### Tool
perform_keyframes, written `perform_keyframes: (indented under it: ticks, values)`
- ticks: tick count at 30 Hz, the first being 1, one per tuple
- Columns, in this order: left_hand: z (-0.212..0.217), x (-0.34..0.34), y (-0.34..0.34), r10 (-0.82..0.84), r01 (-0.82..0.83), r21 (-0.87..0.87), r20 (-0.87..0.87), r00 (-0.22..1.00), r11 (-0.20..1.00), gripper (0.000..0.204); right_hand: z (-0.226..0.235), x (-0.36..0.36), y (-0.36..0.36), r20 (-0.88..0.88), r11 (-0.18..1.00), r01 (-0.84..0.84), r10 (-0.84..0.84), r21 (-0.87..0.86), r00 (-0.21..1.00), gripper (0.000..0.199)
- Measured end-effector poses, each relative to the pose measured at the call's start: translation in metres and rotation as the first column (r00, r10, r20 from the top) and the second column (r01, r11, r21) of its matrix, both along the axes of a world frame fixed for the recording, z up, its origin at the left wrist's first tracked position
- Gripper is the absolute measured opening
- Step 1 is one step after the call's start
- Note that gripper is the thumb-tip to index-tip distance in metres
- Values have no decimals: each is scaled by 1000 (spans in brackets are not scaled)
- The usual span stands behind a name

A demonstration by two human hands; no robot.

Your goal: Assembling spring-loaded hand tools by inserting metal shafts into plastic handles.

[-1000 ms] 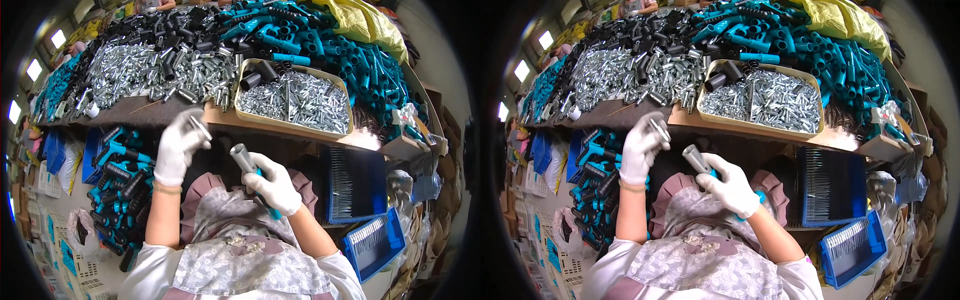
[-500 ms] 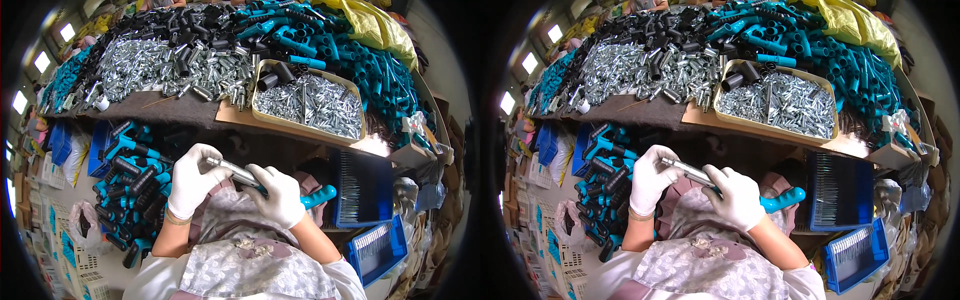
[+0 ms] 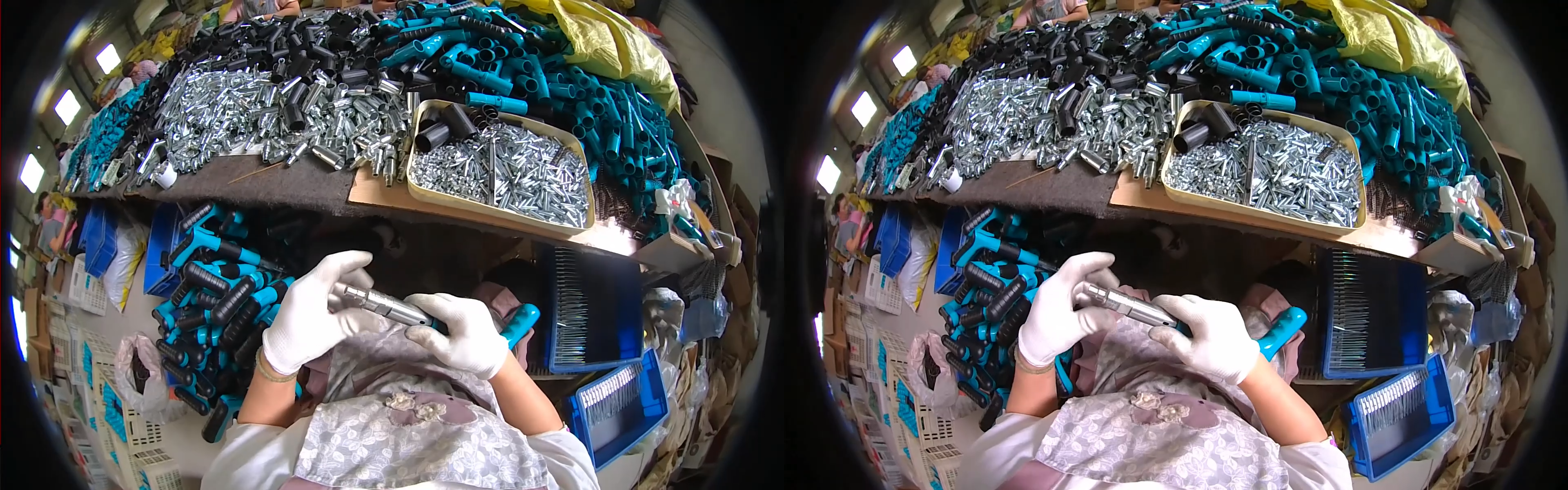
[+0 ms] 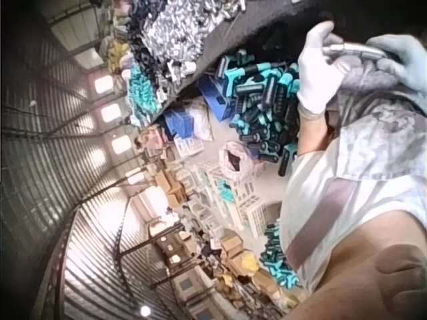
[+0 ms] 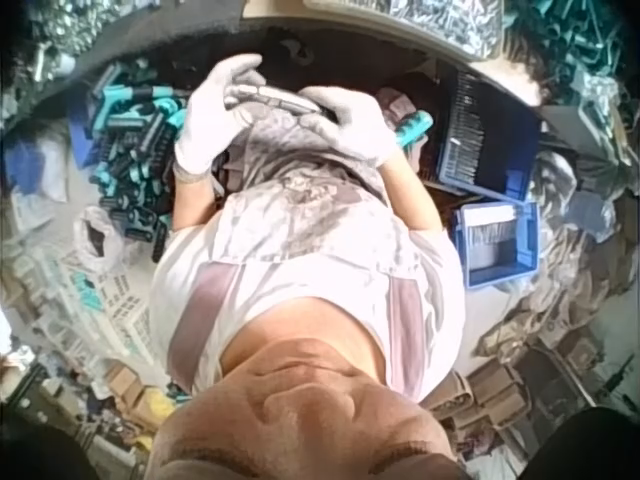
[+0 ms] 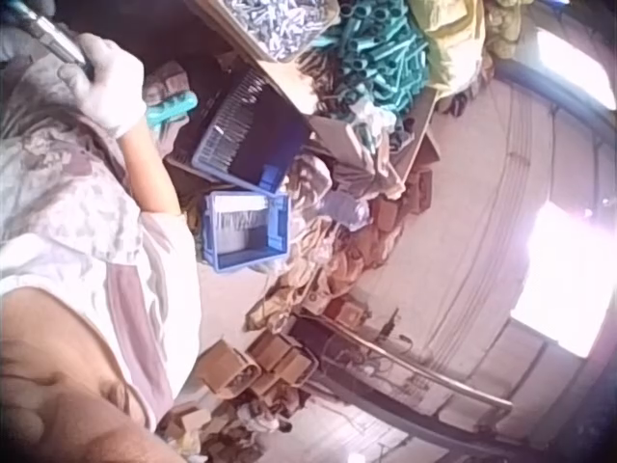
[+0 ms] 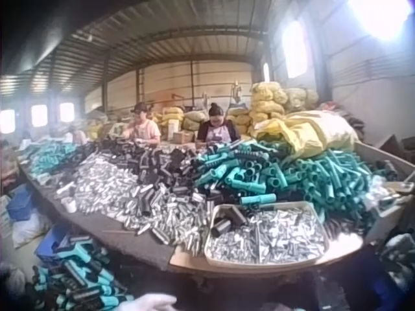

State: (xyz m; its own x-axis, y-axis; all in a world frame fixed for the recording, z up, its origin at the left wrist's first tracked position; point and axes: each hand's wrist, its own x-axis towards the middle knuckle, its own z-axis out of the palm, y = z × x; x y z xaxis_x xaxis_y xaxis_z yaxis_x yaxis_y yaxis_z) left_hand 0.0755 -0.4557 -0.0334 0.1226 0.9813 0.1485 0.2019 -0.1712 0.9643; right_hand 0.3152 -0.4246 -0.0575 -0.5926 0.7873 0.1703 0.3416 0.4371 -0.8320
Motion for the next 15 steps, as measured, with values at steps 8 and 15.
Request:
perform_keyframes:
  ticks: [8,15]
  values:
    - [5,5,5,-156,278,376,-322,934,884,27,-4,10,5,4,996,-83,83,-45,997,41]
    - [-2,0,3,-90,101,26,-267,959,995,29,3,6,4,161,998,-23,14,54,987,41]
